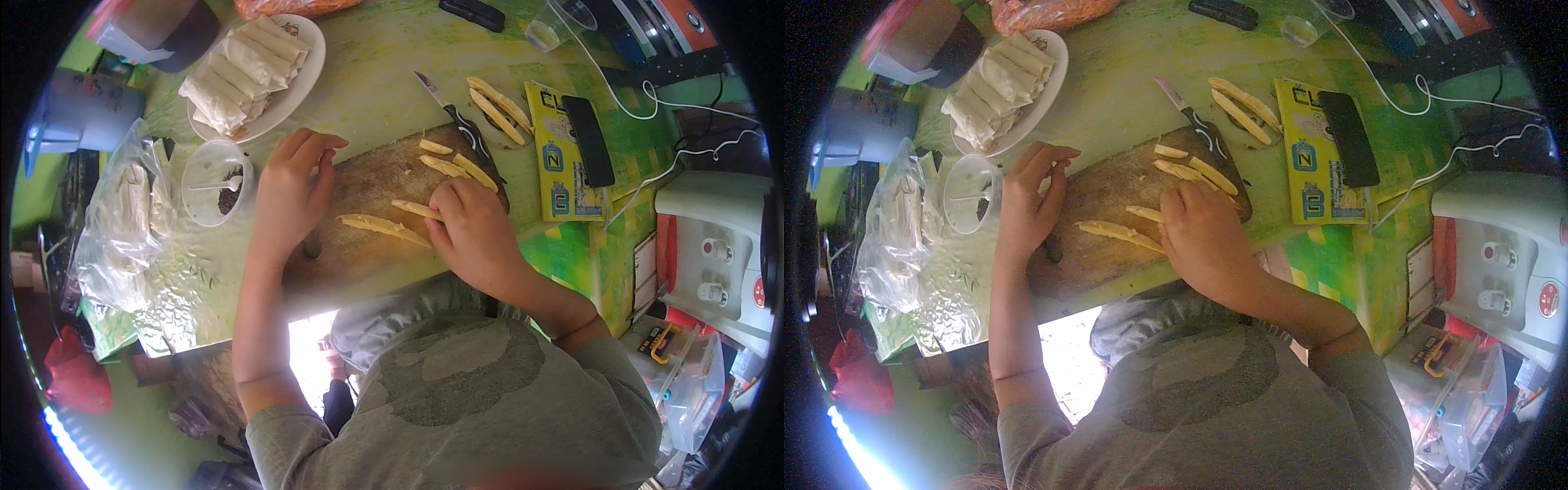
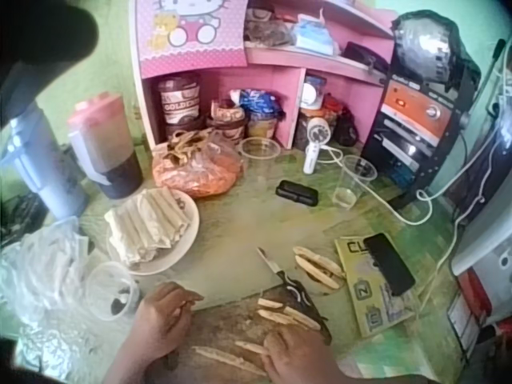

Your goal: The person slices yellow plantains on a cutting board, places them on a tortilla, adds a dark filling, and rolls the tortilla into a wrap. The process is repeated to make multiple wraps.

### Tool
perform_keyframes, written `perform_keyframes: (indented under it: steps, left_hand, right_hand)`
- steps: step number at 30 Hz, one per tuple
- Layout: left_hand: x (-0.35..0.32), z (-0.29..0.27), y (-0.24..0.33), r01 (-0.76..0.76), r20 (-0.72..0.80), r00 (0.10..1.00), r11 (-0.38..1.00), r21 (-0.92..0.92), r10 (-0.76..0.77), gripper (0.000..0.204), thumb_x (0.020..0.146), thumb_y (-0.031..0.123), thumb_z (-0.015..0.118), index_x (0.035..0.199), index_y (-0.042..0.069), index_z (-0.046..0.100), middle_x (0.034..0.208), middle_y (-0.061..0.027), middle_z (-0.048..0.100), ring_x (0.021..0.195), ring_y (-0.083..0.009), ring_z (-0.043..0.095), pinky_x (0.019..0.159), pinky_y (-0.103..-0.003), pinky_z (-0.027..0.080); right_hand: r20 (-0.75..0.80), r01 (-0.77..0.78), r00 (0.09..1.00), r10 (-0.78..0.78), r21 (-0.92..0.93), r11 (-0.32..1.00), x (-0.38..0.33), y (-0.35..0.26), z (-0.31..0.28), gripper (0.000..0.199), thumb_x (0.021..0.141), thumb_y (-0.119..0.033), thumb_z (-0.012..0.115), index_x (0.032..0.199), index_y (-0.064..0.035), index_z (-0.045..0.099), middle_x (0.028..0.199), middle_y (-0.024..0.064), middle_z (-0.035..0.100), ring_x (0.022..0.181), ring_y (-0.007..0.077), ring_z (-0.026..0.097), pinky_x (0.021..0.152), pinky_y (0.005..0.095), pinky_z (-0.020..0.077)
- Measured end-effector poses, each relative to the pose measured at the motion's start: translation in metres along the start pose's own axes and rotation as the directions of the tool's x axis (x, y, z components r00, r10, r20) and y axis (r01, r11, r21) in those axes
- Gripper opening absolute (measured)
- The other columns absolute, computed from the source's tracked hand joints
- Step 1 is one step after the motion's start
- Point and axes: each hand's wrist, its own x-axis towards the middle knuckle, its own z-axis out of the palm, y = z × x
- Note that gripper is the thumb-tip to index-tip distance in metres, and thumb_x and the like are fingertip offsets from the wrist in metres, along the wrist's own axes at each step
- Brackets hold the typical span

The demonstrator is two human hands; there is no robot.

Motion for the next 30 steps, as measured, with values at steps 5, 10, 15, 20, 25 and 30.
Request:
perform_keyframes:
  steps: [5,10,15,20,25,30]
  left_hand:
    - [0.000,0.001,-0.001,0.015,0.001,1.000,1.000,-0.001,-0.015,0.025,0.086,-0.011,0.054,0.105,-0.001,0.067,0.092,-0.0150,0.063,0.087,-0.0271,0.066,0.077,-0.034,0.055]
    - [0.000,0.002,-0.003,0.029,0.000,1.000,0.999,0.018,-0.029,0.024,0.086,-0.011,0.054,0.103,-0.001,0.067,0.092,-0.0148,0.064,0.087,-0.0269,0.066,0.077,-0.034,0.055]
    - [0.001,-0.001,0.001,0.026,-0.005,1.000,0.999,0.028,-0.026,0.023,0.086,-0.010,0.055,0.103,0.000,0.067,0.091,-0.0142,0.064,0.086,-0.0267,0.066,0.076,-0.034,0.053]
    - [0.003,0.001,0.004,0.032,0.013,0.999,0.999,0.040,-0.032,0.021,0.086,-0.006,0.056,0.102,0.002,0.068,0.091,-0.0140,0.064,0.087,-0.0297,0.064,0.077,-0.037,0.051]
    - [0.002,0.003,0.006,0.025,0.004,1.000,0.999,-0.020,-0.025,0.016,0.086,0.000,0.057,0.098,0.003,0.067,0.090,-0.0150,0.063,0.088,-0.0354,0.061,0.077,-0.044,0.049]
    - [0.002,0.001,0.006,-0.014,-0.006,1.000,0.999,-0.033,0.013,0.016,0.086,-0.002,0.057,0.098,0.002,0.067,0.090,-0.0151,0.063,0.087,-0.0354,0.061,0.075,-0.043,0.049]
  right_hand:
    - [0.012,-0.019,1.000,0.018,0.063,0.998,0.002,0.005,-0.005,0.018,0.082,-0.008,0.068,0.093,-0.0034,0.056,0.088,0.0139,0.059,0.085,0.0337,0.060,0.076,0.0444,0.0468]
    - [-0.117,-0.100,0.985,0.128,0.220,0.970,0.016,0.039,-0.035,0.014,0.086,-0.008,0.070,0.093,-0.0025,0.060,0.086,0.0101,0.065,0.080,0.0242,0.064,0.069,0.0355,0.0501]
    - [-0.250,-0.272,0.920,0.302,0.149,0.951,0.049,0.099,-0.061,0.013,0.086,-0.010,0.066,0.095,-0.0010,0.065,0.092,0.0163,0.069,0.088,0.0341,0.067,0.078,0.0416,0.0520]
    - [-0.315,-0.256,0.913,0.258,0.047,0.966,0.063,0.153,-0.047,0.015,0.086,-0.012,0.066,0.097,-0.0011,0.066,0.093,0.0186,0.070,0.088,0.0354,0.068,0.078,0.0436,0.0522]
    - [-0.203,-0.209,0.956,0.212,0.036,0.977,0.073,0.161,-0.044,0.018,0.087,-0.014,0.063,0.100,-0.0011,0.066,0.094,0.0179,0.069,0.090,0.0369,0.067,0.080,0.0451,0.0522]
    - [-0.339,-0.177,0.928,0.157,-0.028,0.984,0.064,0.140,-0.052,0.019,0.088,-0.015,0.062,0.102,-0.0017,0.066,0.098,0.0172,0.068,0.095,0.0372,0.065,0.085,0.0439,0.0506]
